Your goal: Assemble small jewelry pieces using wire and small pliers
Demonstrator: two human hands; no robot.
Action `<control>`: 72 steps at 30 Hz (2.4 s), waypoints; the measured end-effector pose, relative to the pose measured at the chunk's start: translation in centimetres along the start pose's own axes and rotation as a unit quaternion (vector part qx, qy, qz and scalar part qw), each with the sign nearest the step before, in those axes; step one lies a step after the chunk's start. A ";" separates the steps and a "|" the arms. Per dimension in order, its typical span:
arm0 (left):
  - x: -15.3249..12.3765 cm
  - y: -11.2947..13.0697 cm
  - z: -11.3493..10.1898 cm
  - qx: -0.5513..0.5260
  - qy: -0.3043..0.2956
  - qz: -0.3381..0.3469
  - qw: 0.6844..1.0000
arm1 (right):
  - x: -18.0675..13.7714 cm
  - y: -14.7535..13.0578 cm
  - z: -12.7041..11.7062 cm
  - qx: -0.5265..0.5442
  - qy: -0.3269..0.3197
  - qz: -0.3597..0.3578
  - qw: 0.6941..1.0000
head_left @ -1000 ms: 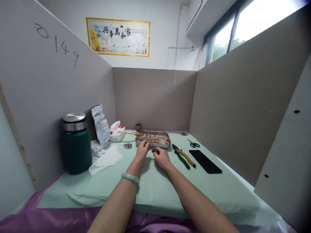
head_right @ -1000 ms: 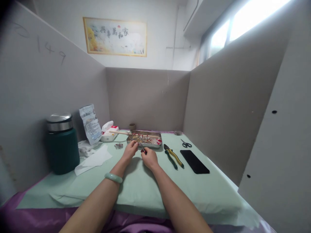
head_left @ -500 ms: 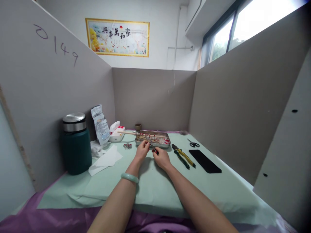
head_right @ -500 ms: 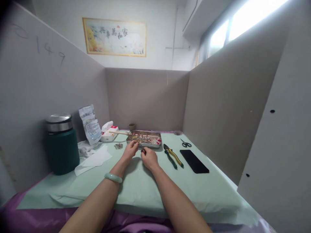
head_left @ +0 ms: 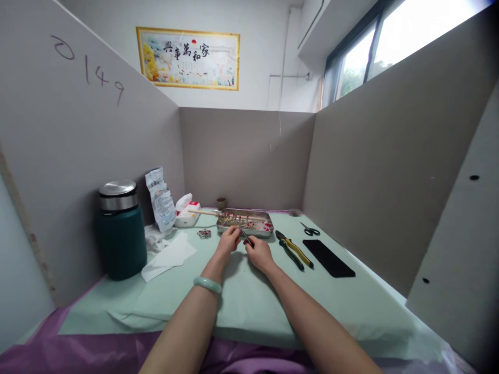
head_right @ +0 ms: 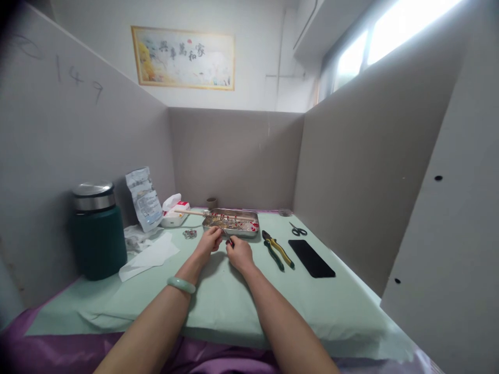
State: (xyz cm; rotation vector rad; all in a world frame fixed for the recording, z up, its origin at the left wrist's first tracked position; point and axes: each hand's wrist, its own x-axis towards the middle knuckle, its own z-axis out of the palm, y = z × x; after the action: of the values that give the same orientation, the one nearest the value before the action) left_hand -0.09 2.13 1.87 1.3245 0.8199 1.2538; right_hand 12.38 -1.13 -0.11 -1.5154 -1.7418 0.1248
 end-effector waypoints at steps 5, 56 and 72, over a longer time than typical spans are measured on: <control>0.0 -0.1 -0.1 -0.012 -0.015 -0.006 1.000 | -0.1 -0.1 -0.2 -0.013 0.000 0.006 1.000; 1.2 -1.1 -0.2 0.108 0.122 0.122 0.979 | -0.5 -0.5 0.0 -0.145 0.049 -0.022 0.988; 0.0 -0.1 -0.1 -0.050 -0.007 -0.002 0.999 | -0.2 0.4 -0.3 -0.099 0.026 -0.002 0.995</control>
State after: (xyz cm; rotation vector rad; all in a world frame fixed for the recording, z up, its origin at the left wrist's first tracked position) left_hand -0.18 2.17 1.72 1.2502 0.7402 1.2653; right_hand 12.86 -1.29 -0.19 -1.6417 -1.7571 -0.0928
